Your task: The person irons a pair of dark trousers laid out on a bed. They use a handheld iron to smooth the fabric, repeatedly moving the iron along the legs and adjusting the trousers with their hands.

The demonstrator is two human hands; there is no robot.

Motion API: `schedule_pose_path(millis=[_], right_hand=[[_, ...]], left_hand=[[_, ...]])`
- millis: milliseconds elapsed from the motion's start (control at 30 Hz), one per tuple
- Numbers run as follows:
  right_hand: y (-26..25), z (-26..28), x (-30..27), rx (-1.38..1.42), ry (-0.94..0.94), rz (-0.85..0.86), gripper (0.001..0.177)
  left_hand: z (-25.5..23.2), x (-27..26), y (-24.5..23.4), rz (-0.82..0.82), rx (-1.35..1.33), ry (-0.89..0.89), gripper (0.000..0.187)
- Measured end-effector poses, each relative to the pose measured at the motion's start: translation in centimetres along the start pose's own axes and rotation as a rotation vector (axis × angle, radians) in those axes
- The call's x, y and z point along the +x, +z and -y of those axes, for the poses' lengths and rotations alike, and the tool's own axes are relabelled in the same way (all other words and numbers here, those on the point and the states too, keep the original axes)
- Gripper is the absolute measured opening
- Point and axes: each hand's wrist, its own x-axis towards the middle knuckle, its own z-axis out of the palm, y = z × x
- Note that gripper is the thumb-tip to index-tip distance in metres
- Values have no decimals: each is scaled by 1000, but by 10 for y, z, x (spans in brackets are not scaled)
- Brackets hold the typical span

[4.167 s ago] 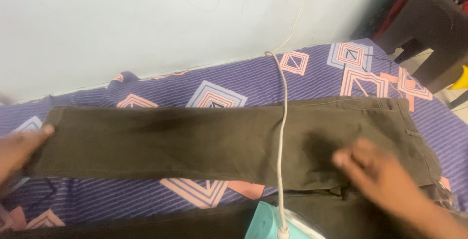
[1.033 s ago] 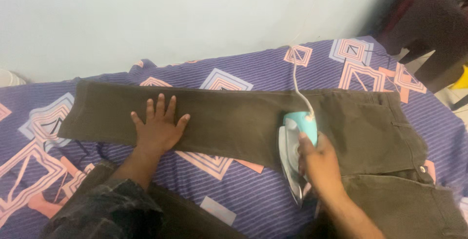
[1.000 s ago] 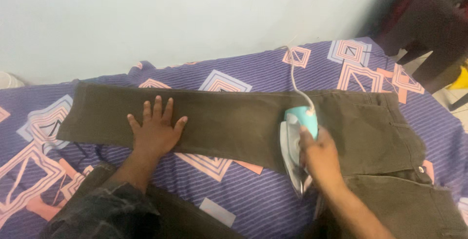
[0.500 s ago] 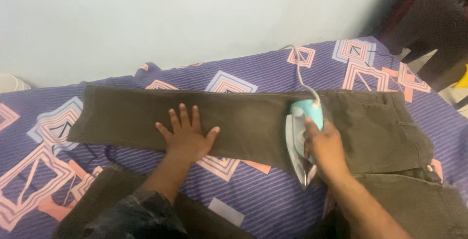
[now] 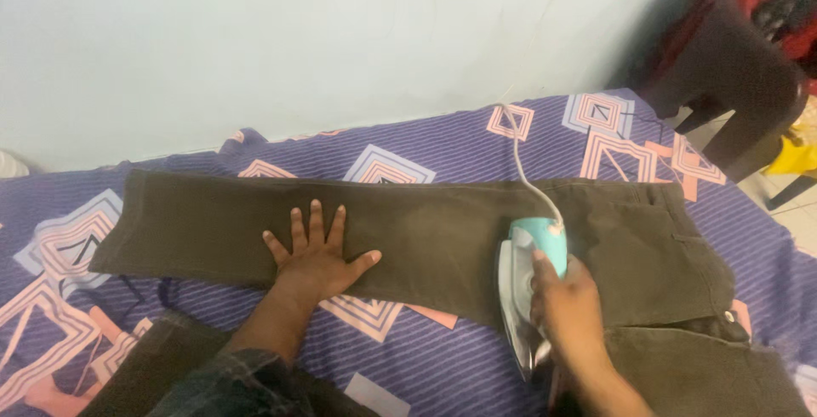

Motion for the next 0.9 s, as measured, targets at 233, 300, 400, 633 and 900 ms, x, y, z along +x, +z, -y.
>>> schedule_pose_path(millis=[233,300,400,633,900], right_hand=[[-4,36,65,-170,-184,-11,32],[-10,20,38,-56,-135,3,31],[-13,-4,-12,19,16,-32,29],[-18,25,66,-93,-230,-108,30],[-22,0,18,147,-46,-61,27]], left_hand=[[-3,-1,-3,51,28,-16,108],[-2,1,-5,75,23,-25,110],[-2,3,-5,114,12,-30,110],[-2,-1,-6,82,9,-23,108],[0,1,-5,72,-30,-6,108]])
